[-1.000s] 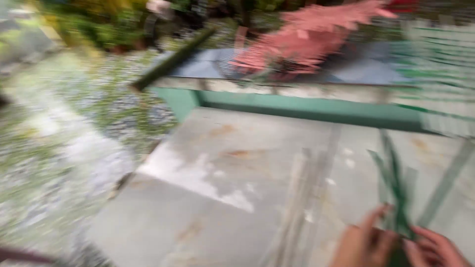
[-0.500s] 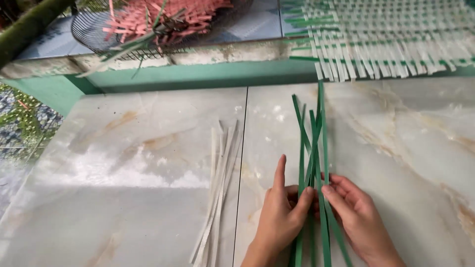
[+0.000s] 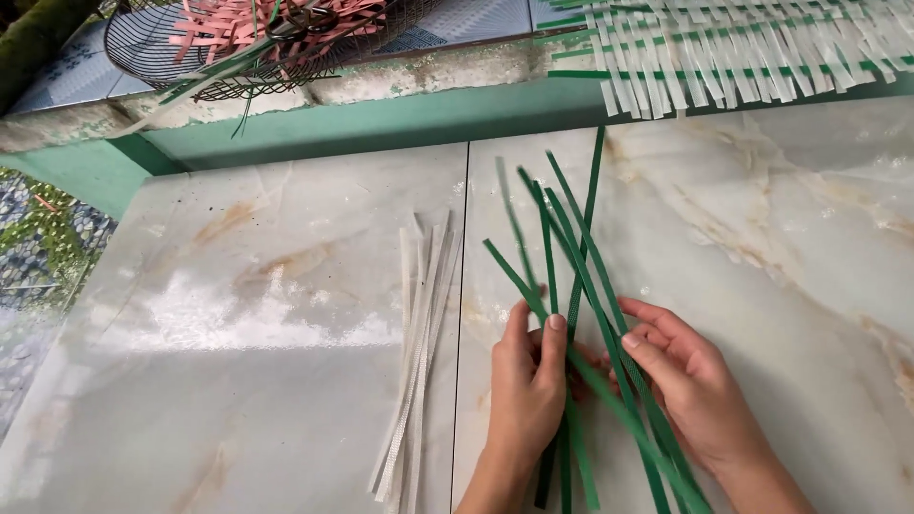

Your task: Gathering and bundling thin green plastic strips from a table.

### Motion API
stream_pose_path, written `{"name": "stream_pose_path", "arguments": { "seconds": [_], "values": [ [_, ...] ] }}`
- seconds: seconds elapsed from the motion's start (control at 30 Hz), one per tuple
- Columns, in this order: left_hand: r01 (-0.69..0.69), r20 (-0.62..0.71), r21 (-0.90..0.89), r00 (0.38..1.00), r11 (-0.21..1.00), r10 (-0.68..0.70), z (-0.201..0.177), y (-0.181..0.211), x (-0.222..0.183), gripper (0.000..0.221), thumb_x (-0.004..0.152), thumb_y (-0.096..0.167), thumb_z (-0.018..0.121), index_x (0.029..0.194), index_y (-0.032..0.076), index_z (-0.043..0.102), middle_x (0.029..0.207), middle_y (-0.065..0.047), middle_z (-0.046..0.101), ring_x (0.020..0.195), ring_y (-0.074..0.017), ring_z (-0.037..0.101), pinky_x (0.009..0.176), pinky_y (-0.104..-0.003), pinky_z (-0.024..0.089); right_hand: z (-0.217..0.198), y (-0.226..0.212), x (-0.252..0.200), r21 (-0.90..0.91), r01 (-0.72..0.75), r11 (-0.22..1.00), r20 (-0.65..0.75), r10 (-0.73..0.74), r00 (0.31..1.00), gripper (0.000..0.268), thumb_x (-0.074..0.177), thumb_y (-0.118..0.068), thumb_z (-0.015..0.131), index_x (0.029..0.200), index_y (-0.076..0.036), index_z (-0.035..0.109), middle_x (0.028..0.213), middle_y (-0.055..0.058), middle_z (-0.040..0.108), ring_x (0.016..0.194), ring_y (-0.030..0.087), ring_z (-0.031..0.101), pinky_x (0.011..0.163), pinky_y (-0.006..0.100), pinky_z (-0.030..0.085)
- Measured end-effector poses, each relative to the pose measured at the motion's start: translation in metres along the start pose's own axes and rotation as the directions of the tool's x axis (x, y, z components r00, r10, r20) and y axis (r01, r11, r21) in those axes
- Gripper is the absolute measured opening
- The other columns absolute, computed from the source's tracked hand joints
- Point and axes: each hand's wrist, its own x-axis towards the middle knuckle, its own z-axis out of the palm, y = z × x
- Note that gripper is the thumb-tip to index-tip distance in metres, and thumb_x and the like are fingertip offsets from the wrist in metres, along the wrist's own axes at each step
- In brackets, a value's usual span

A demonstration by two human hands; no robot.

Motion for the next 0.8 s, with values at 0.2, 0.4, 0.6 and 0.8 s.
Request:
{"name": "stream_pose_path", "arguments": {
  "seconds": [0.2,0.4,0.6,0.8],
  "values": [
    [0.001,-0.030,0.199,1.000,0.980,0.005,0.000,-0.007,0.003,0.043,0.083,0.030,0.068,0.118,0.005,0.062,0.072,0.000,0.064,0.062,-0.0075,0.056,0.057,-0.023,0.047,0.004,-0.001,-0.002,-0.089,-0.068,0.994,0.031,0.071,0.997,0.046,0.081,0.000,0.064,0.127,-0.001,0.063,0.103,0.011,0.070,0.101,0.016,0.066,0.092,0.027,0.051],
    [0.100,-0.020,0.151,0.995,0.983,-0.099,0.000,0.008,0.003,0.028,0.084,0.021,0.063,0.107,0.006,0.067,0.073,0.000,0.067,0.067,-0.0074,0.059,0.061,-0.022,0.050,0.011,-0.014,-0.005,-0.081,-0.174,0.981,0.004,0.175,0.985,0.041,0.081,0.001,0.068,0.121,-0.001,0.065,0.101,0.015,0.075,0.080,0.023,0.062,0.064,0.036,0.050],
    [0.159,-0.122,-0.052,0.979,0.986,-0.164,0.000,-0.002,0.004,0.017,0.092,0.022,0.057,0.100,0.007,0.053,0.062,-0.006,0.054,0.045,-0.0143,0.047,0.038,-0.029,0.043,0.005,0.012,0.006,0.020,-0.037,0.999,-0.116,0.039,0.993,0.040,0.091,-0.004,0.056,0.129,0.003,0.059,0.084,0.024,0.060,0.072,0.033,0.059,0.055,0.047,0.055],
    [0.027,-0.170,-0.034,0.985,0.999,-0.033,-0.002,-0.016,0.008,0.035,0.087,0.026,0.064,0.118,0.009,0.059,0.074,-0.002,0.062,0.055,-0.0119,0.056,0.050,-0.025,0.047,0.006,0.012,0.011,0.123,0.020,0.992,-0.166,0.000,0.986,0.053,0.089,-0.001,0.052,0.141,-0.002,0.046,0.109,0.026,0.066,0.064,0.036,0.054,0.047,0.048,0.050]
  ]
}}
